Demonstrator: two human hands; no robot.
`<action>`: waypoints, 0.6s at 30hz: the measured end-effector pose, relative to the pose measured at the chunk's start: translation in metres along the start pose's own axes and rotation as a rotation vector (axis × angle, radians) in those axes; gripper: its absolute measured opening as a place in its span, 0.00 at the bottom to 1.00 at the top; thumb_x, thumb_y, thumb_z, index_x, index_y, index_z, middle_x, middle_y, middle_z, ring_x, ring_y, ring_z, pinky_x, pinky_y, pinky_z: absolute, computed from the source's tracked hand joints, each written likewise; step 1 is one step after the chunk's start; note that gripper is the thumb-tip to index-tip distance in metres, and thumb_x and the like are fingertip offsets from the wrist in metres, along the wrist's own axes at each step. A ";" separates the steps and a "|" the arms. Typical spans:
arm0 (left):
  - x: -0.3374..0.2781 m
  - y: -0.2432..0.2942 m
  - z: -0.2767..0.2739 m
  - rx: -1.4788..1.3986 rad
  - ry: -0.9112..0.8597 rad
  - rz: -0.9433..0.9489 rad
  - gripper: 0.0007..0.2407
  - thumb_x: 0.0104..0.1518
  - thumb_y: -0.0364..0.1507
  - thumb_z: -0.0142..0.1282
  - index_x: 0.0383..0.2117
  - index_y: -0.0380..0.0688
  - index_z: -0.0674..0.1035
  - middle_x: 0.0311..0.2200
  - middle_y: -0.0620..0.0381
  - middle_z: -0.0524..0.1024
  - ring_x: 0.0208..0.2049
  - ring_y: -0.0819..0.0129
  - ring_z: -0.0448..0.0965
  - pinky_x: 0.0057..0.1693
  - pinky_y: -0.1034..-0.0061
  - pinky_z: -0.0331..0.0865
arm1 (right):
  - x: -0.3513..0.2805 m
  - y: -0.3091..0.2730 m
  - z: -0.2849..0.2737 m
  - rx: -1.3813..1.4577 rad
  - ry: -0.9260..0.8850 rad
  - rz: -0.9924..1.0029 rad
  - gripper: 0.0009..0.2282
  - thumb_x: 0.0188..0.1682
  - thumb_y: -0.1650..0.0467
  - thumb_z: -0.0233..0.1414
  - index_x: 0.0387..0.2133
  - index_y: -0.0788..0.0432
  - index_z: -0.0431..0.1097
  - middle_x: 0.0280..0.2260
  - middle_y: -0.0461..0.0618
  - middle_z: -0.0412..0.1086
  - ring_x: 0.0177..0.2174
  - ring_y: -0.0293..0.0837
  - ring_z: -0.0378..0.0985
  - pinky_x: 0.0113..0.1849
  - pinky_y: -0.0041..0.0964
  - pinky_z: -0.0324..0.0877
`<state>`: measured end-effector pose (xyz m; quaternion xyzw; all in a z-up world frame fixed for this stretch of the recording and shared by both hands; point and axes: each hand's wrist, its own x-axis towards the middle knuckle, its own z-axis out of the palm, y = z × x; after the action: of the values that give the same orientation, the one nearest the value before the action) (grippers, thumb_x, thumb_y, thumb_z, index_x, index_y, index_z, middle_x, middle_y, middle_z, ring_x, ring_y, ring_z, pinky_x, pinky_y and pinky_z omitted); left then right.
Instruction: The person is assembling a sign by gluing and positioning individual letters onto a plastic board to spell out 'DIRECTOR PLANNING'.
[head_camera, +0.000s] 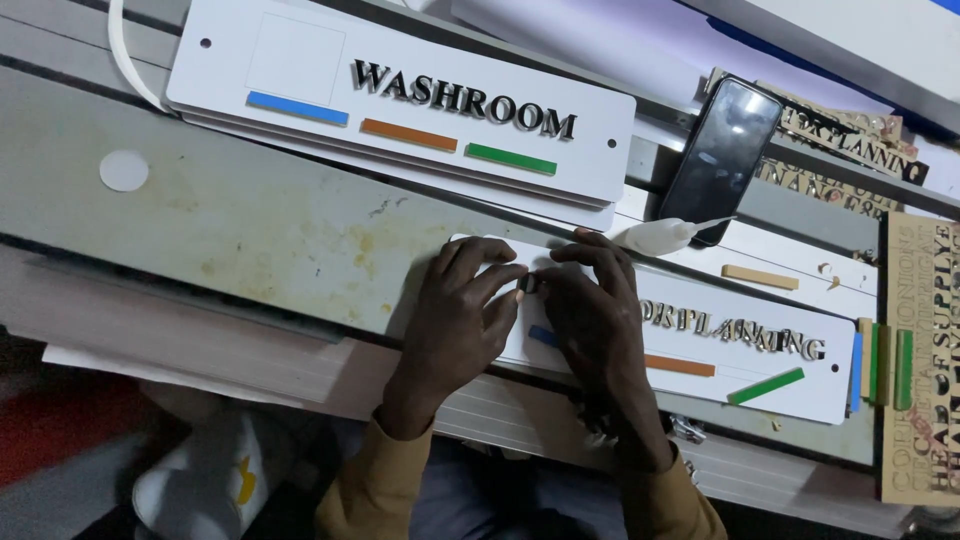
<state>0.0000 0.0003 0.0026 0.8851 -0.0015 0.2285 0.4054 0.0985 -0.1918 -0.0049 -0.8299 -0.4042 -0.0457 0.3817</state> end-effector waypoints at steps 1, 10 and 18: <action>0.000 -0.001 0.001 0.000 0.000 0.000 0.08 0.64 0.23 0.64 0.47 0.41 0.88 0.47 0.50 0.79 0.57 0.51 0.80 0.65 0.54 0.69 | 0.001 -0.001 0.000 0.000 0.000 0.000 0.09 0.54 0.75 0.63 0.47 0.53 0.83 0.52 0.56 0.77 0.69 0.68 0.67 0.66 0.72 0.65; -0.001 -0.002 0.003 0.006 0.006 0.004 0.07 0.64 0.23 0.65 0.45 0.39 0.89 0.47 0.49 0.79 0.57 0.52 0.80 0.67 0.55 0.69 | 0.001 0.001 0.002 -0.022 0.015 0.002 0.06 0.54 0.71 0.65 0.43 0.50 0.85 0.51 0.53 0.79 0.68 0.64 0.70 0.66 0.68 0.65; -0.002 -0.006 0.004 -0.001 0.007 0.005 0.07 0.64 0.24 0.66 0.46 0.41 0.89 0.47 0.51 0.79 0.57 0.53 0.80 0.65 0.56 0.69 | 0.000 0.006 0.004 -0.013 0.026 -0.011 0.07 0.55 0.70 0.64 0.45 0.49 0.84 0.52 0.52 0.78 0.68 0.64 0.70 0.65 0.69 0.66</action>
<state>0.0014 0.0005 -0.0045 0.8841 -0.0024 0.2325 0.4053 0.1019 -0.1920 -0.0113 -0.8295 -0.4034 -0.0614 0.3815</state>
